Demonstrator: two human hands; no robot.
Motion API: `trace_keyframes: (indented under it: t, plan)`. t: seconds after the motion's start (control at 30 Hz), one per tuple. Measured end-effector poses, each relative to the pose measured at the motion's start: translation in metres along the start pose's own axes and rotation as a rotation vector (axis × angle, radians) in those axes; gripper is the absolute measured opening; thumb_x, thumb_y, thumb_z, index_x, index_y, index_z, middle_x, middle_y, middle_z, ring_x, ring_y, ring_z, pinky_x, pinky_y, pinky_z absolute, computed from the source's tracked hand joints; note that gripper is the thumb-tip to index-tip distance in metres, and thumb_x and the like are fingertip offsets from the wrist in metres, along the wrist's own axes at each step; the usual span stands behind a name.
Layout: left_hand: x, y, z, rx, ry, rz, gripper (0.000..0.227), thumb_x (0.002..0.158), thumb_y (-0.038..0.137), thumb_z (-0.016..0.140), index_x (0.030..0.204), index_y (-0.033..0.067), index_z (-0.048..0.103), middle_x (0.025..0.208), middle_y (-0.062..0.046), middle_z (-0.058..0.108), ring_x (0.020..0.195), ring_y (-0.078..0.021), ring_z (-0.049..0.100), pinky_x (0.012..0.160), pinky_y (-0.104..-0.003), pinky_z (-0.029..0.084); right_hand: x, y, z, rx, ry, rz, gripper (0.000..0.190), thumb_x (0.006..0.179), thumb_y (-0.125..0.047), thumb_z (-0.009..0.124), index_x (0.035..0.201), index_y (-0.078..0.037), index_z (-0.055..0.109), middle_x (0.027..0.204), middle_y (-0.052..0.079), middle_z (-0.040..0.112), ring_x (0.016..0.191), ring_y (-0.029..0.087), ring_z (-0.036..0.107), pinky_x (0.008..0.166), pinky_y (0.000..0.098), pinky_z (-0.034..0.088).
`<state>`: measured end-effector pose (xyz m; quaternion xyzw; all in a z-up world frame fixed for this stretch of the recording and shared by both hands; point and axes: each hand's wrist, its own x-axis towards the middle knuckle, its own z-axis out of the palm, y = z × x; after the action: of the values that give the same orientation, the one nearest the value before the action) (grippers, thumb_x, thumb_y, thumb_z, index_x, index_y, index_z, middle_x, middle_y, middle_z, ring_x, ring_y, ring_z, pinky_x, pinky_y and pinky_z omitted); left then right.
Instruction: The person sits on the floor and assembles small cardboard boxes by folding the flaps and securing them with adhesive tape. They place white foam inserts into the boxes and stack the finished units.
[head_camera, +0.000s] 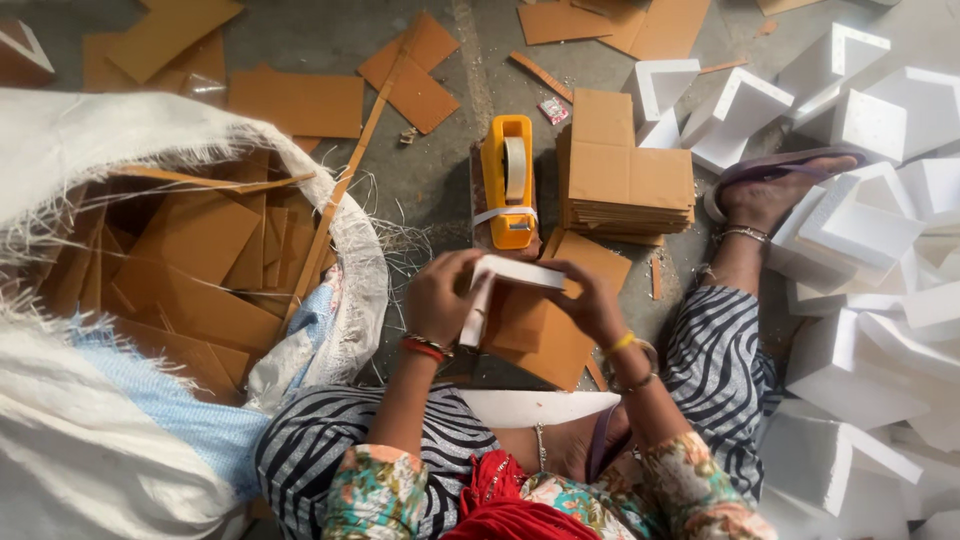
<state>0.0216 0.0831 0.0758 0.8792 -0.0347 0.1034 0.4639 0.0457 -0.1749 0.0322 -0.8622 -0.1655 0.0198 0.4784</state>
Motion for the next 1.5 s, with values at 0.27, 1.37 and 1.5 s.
trace_keyframes:
  t: [0.27, 1.37, 1.5]
  plan:
    - [-0.006, 0.008, 0.037, 0.337, -0.114, 0.122, 0.040, 0.089, 0.040, 0.070, 0.128, 0.0297, 0.071, 0.113, -0.001, 0.068, 0.115, -0.0265, 0.056, 0.107, -0.042, 0.040, 0.077, 0.037, 0.023, 0.781, 0.126, 0.285, 0.030, 0.101, -0.024, 0.066, 0.126, -0.006, 0.064, 0.101, 0.002, 0.070, 0.089, 0.011, 0.068, 0.081, 0.0296, 0.058]
    - [-0.005, 0.009, 0.049, 0.320, -0.137, -0.009, 0.046, 0.080, 0.009, 0.075, 0.122, 0.0278, 0.074, 0.110, 0.003, 0.067, 0.114, -0.0253, 0.056, 0.103, -0.042, 0.044, 0.104, 0.062, 0.030, 0.081, -0.196, 0.521, 0.039, 0.092, -0.038, 0.080, 0.101, 0.000, 0.084, 0.084, 0.009, 0.078, 0.073, 0.013, 0.065, 0.067, 0.0288, 0.052]
    - [-0.013, 0.009, 0.058, 0.389, -0.095, 0.100, 0.039, 0.088, 0.011, 0.069, 0.123, 0.0286, 0.074, 0.111, 0.003, 0.068, 0.114, -0.0251, 0.057, 0.107, -0.043, 0.043, 0.082, 0.077, 0.022, -0.092, -0.227, 0.467, 0.033, 0.089, -0.033, 0.078, 0.102, -0.004, 0.084, 0.087, 0.006, 0.082, 0.075, 0.011, 0.075, 0.069, 0.0268, 0.058]
